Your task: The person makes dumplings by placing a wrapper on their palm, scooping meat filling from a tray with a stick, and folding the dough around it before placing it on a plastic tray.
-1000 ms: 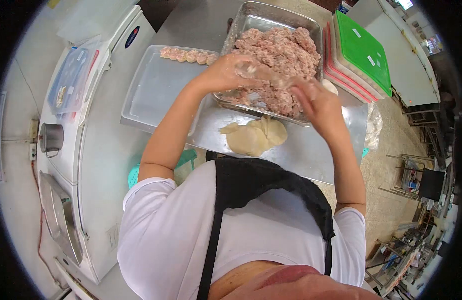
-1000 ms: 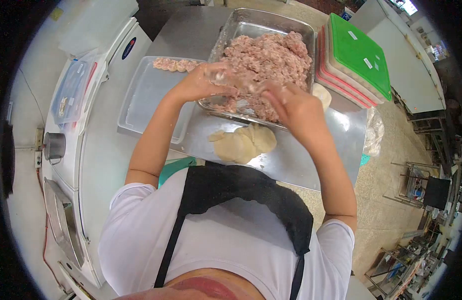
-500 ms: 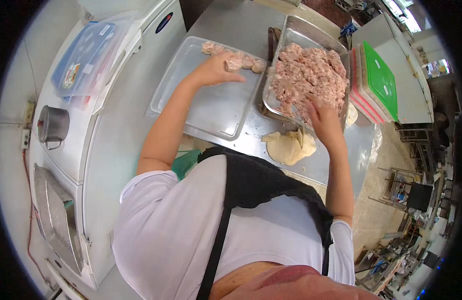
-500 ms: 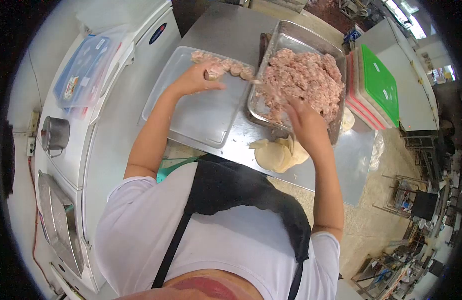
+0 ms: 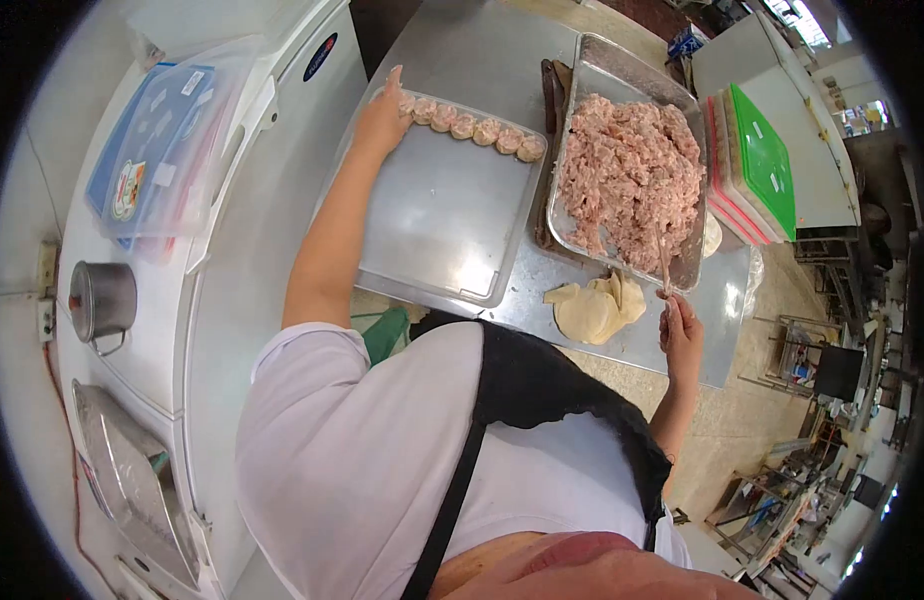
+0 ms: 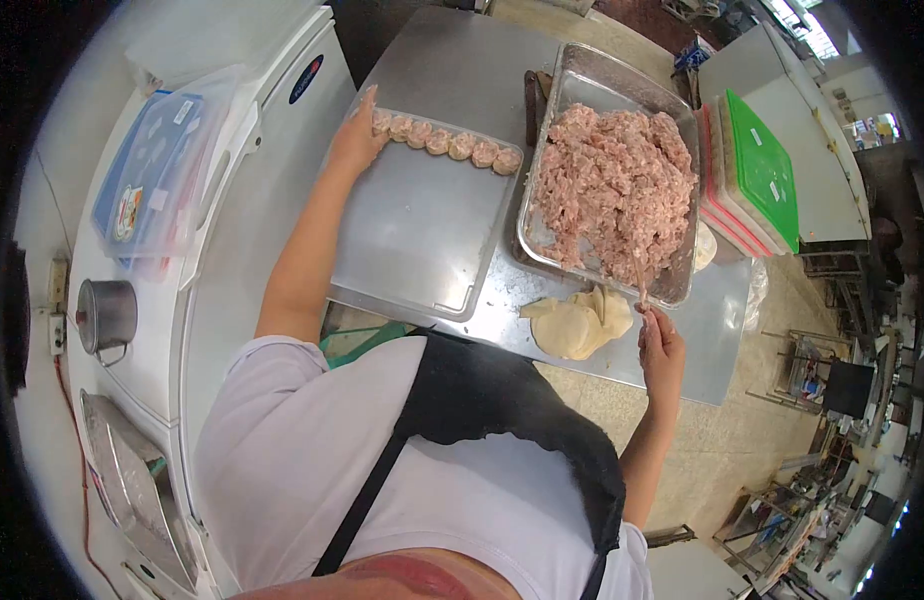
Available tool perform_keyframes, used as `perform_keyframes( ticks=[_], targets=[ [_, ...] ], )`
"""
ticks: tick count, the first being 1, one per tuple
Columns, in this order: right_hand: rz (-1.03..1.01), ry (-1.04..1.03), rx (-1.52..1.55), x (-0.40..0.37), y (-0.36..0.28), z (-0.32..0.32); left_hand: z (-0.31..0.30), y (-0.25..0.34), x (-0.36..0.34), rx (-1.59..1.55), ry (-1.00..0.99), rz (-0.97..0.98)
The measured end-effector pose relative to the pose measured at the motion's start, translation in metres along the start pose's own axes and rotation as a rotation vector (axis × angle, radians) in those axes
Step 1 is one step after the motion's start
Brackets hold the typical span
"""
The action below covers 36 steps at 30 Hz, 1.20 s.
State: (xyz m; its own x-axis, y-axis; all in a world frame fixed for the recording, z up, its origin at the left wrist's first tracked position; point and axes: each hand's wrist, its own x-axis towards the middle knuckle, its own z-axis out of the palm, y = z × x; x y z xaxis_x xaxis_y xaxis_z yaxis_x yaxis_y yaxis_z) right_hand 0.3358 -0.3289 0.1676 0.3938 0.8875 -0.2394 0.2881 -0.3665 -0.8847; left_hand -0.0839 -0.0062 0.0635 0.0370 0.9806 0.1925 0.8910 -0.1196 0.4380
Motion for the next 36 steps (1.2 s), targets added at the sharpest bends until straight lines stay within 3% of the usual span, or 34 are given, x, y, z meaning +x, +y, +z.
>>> perform_keyframes(
  ticks=[2,5,8,18,20,22,25,27,28,30,32,36],
  targets=[
    [-0.018,0.002,-0.029,0.002,0.003,0.004,0.000,-0.008,-0.001,-0.319,-0.140,0.076],
    [-0.040,0.012,-0.070,0.005,0.000,0.007,0.003,-0.015,-0.001,-0.505,-0.175,0.022],
    [-0.033,0.030,-0.075,0.009,-0.008,0.010,0.013,-0.010,-0.005,-0.474,-0.055,-0.009],
    [-0.010,0.077,-0.143,0.015,-0.025,0.020,0.035,-0.026,-0.001,-0.465,-0.015,0.172],
    [-0.133,0.068,-0.251,0.021,-0.013,0.013,0.032,-0.021,-0.005,-0.581,-0.030,0.187],
    [-0.213,0.056,-0.321,0.019,-0.019,0.012,0.025,-0.014,-0.008,-0.487,-0.061,0.167],
    [-0.131,0.064,-0.229,0.024,-0.011,-0.003,0.031,-0.018,-0.001,-0.522,-0.045,0.168],
    [-0.052,-0.051,-0.320,0.030,-0.008,-0.020,0.025,-0.015,-0.011,-0.100,0.190,0.361],
    [-0.043,-0.043,-0.311,0.029,-0.011,-0.027,0.013,0.006,-0.026,-0.099,0.181,0.373],
    [-0.282,-0.015,-0.699,0.029,-0.019,-0.039,-0.026,0.084,-0.075,-0.420,0.008,0.298],
    [-0.313,-0.050,-0.744,0.038,-0.015,-0.056,-0.037,0.150,-0.124,-0.681,-0.210,0.411],
    [-0.378,-0.141,-0.647,0.043,-0.024,-0.074,0.030,0.241,-0.193,-0.762,-0.606,0.867]
  ],
)
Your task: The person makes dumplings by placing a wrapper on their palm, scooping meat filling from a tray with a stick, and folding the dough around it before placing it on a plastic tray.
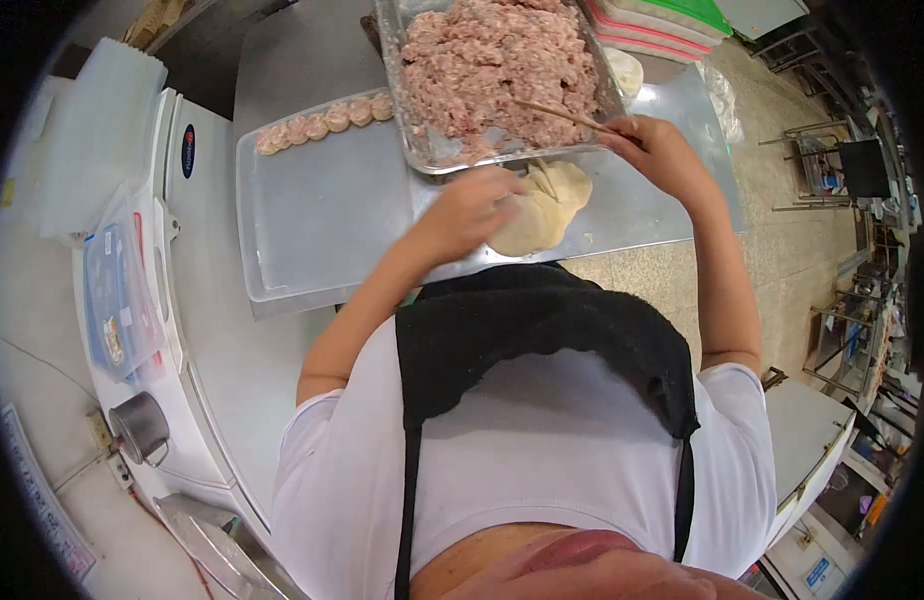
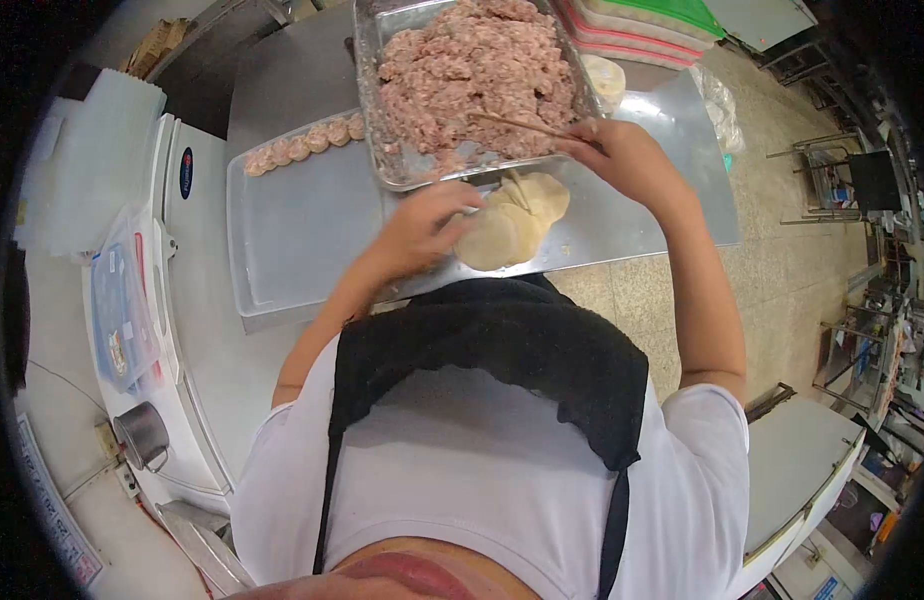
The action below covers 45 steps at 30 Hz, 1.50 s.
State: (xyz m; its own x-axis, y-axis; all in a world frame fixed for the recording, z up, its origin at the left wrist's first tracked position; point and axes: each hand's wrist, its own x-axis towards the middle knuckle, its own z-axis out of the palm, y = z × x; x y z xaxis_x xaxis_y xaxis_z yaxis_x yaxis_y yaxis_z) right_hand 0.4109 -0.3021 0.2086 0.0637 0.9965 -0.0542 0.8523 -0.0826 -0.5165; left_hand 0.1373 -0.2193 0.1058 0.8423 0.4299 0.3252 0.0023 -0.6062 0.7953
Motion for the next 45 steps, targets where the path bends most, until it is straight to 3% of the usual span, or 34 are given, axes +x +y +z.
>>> perform_keyframes(
  ticks=[3,5,8,13,15,16,18,19,20,21,22,23,24,25,26,28,30,32,34,36,41,43,45],
  targets=[
    [-0.131,0.036,-0.027,0.004,0.014,-0.005,0.069,-0.004,0.041,0.083,-0.103,-0.009],
    [-0.171,0.044,-0.010,0.003,0.026,-0.006,0.103,-0.013,0.061,0.439,-0.131,-0.219],
    [-0.242,0.065,0.040,-0.004,0.050,-0.005,0.129,-0.006,0.071,0.665,-0.009,-0.103],
    [-0.136,-0.016,0.190,-0.021,0.097,-0.013,0.134,-0.020,0.082,0.591,-0.113,-0.249],
    [-0.141,-0.008,0.222,-0.024,0.118,-0.017,0.124,-0.011,0.073,0.351,0.153,-0.067],
    [-0.130,0.008,0.245,-0.024,0.127,-0.018,0.116,0.002,0.067,0.361,0.157,-0.084],
    [-0.132,-0.009,0.299,-0.021,0.145,-0.015,0.100,0.028,0.051,0.232,0.405,-0.251],
    [-0.121,-0.010,0.340,-0.019,0.148,-0.015,0.094,0.024,0.038,0.241,0.414,-0.265],
    [-0.134,-0.021,0.345,-0.014,0.148,-0.018,0.092,0.014,0.020,0.092,0.502,-0.435],
    [-0.050,-0.110,0.306,-0.010,0.142,-0.022,0.090,0.005,0.003,-0.063,0.588,-0.600],
    [0.033,-0.197,0.263,-0.006,0.138,-0.025,0.087,-0.004,-0.012,-0.055,0.600,-0.606],
    [0.021,-0.203,0.265,0.000,0.139,-0.022,0.082,-0.015,-0.025,0.273,0.467,-0.507],
    [-0.159,-0.119,0.111,0.007,0.139,-0.017,0.078,-0.014,-0.026,0.592,0.320,-0.397],
    [-0.333,-0.032,-0.045,0.014,0.139,-0.015,0.078,-0.012,-0.027,0.596,0.323,-0.400],
    [-0.335,-0.035,-0.044,0.022,0.138,-0.016,0.081,-0.009,-0.029,0.635,0.369,-0.438],
    [-0.318,-0.165,-0.377,0.043,0.116,-0.025,0.079,0.009,-0.018,0.675,0.422,-0.477],
    [-0.354,-0.108,-0.436,0.060,0.097,-0.023,0.078,0.028,0.000,0.846,0.473,-0.423],
    [-0.393,-0.058,-0.497,0.066,0.089,-0.009,0.082,0.030,0.015,0.764,0.460,-0.371],
    [-0.563,0.037,-0.533,0.063,0.083,0.020,0.088,0.023,0.021,0.686,0.445,-0.319],
    [-0.601,0.075,-0.443,0.051,0.066,0.027,0.091,0.011,0.021,0.650,0.179,-0.603],
    [-0.606,-0.054,-0.516,0.050,0.053,0.051,0.074,0.007,0.007,0.425,0.206,-0.558],
    [-0.609,-0.075,-0.534,0.058,0.036,0.038,0.072,0.007,0.001,0.255,0.410,-0.395],
    [-0.507,-0.094,-0.628,0.082,0.021,0.022,0.063,0.015,-0.003,0.086,0.476,-0.415]
  ],
)
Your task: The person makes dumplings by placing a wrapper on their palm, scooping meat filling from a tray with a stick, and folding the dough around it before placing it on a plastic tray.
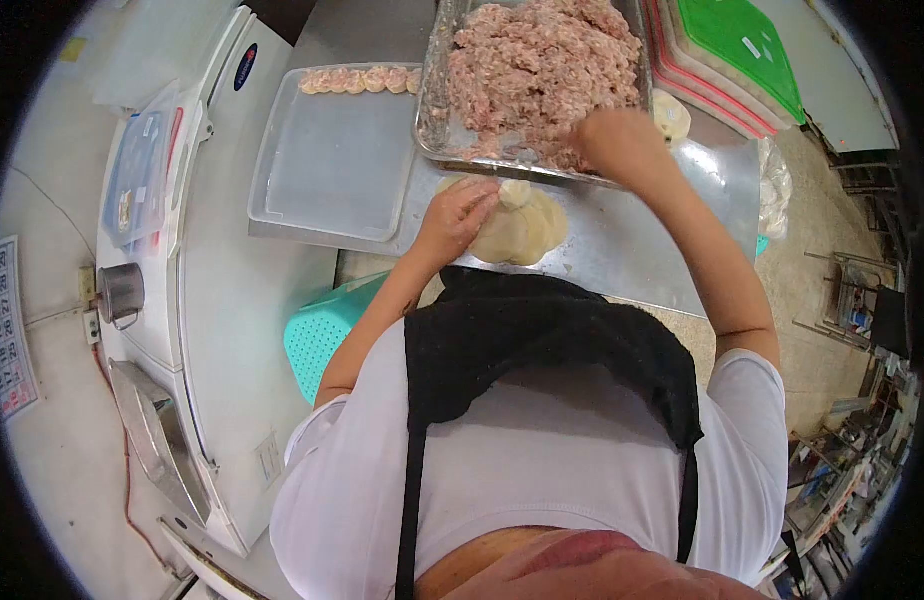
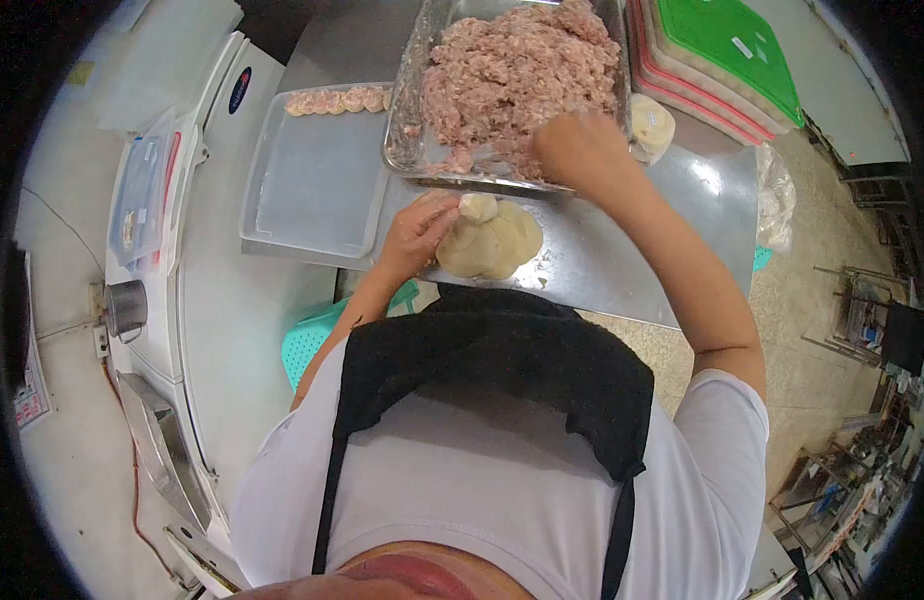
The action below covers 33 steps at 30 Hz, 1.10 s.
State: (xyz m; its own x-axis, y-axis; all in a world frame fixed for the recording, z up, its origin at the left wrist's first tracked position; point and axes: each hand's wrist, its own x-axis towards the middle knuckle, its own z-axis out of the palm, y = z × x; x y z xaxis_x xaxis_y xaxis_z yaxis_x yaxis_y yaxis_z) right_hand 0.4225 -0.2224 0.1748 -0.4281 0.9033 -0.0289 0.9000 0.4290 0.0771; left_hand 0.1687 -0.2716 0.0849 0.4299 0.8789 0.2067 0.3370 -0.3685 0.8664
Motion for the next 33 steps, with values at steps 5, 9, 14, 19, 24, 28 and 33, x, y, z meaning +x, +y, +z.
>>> perform_keyframes(
  ticks=[5,9,14,19,24,28,33],
  targets=[
    [0.039,0.107,-0.009,0.047,-0.011,0.009,-0.024,-0.011,0.000,-0.961,0.012,-0.505],
    [0.043,-0.106,0.083,0.026,-0.045,0.022,-0.058,-0.001,0.006,-1.136,0.159,-0.368],
    [0.054,-0.166,-0.059,0.044,-0.007,-0.008,-0.088,-0.026,-0.001,-1.443,0.006,-0.323],
    [-0.029,-0.142,0.086,0.025,-0.063,0.018,-0.078,-0.036,-0.004,-0.867,0.111,-0.533],
    [0.112,-0.150,0.414,0.033,-0.064,0.026,-0.078,-0.049,-0.002,-1.355,0.046,-0.418],
    [0.143,-0.088,0.626,0.038,-0.029,0.032,-0.085,-0.039,0.000,-0.938,0.189,-0.432],
    [0.066,-0.093,0.124,0.034,-0.015,0.030,-0.105,-0.025,0.003,-1.341,0.136,-0.373]
  ],
)
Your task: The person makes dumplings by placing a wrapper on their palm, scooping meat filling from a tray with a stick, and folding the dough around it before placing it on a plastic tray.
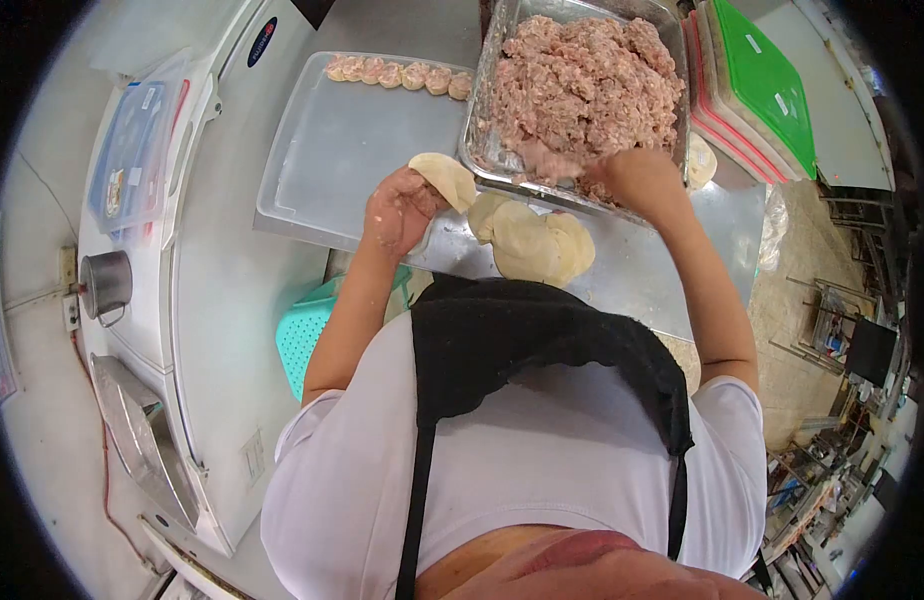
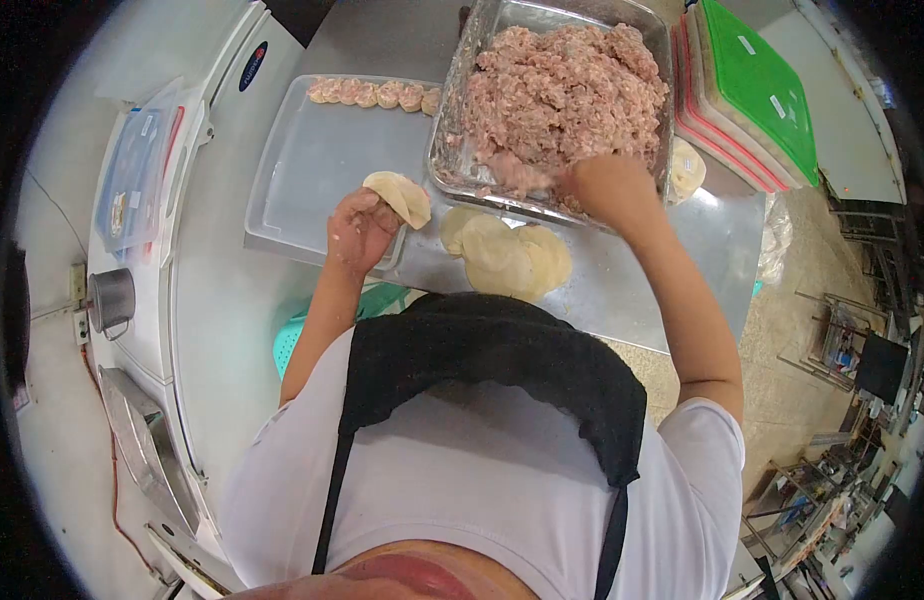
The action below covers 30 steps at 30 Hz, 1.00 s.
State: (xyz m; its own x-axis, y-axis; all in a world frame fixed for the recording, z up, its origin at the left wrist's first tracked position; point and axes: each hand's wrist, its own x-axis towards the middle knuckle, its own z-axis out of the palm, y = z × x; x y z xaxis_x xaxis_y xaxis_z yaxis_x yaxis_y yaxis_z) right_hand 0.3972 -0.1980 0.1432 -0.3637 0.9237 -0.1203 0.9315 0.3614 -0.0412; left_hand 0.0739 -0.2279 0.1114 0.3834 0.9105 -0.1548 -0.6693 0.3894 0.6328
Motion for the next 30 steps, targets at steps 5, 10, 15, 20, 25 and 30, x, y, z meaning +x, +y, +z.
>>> perform_keyframes(
  ticks=[5,10,15,20,25,30],
  targets=[
    [0.026,-0.051,0.181,-0.022,-0.023,0.010,-0.002,-0.027,0.006,0.408,0.112,-0.063],
    [0.225,0.070,0.727,-0.027,-0.017,0.001,0.007,-0.049,0.036,-0.035,0.004,-0.186],
    [0.319,0.246,1.359,-0.025,-0.015,-0.040,0.079,-0.023,0.071,-0.357,-0.019,-0.086],
    [0.179,0.474,0.992,-0.015,-0.010,0.003,0.136,-0.024,0.095,-0.405,-0.062,0.021],
    [0.069,0.294,0.300,-0.055,0.020,-0.036,0.113,-0.045,0.115,-0.343,0.178,0.129],
    [-0.030,0.421,0.192,-0.051,0.036,-0.029,0.143,-0.060,0.112,-0.327,0.161,0.113]
  ],
)
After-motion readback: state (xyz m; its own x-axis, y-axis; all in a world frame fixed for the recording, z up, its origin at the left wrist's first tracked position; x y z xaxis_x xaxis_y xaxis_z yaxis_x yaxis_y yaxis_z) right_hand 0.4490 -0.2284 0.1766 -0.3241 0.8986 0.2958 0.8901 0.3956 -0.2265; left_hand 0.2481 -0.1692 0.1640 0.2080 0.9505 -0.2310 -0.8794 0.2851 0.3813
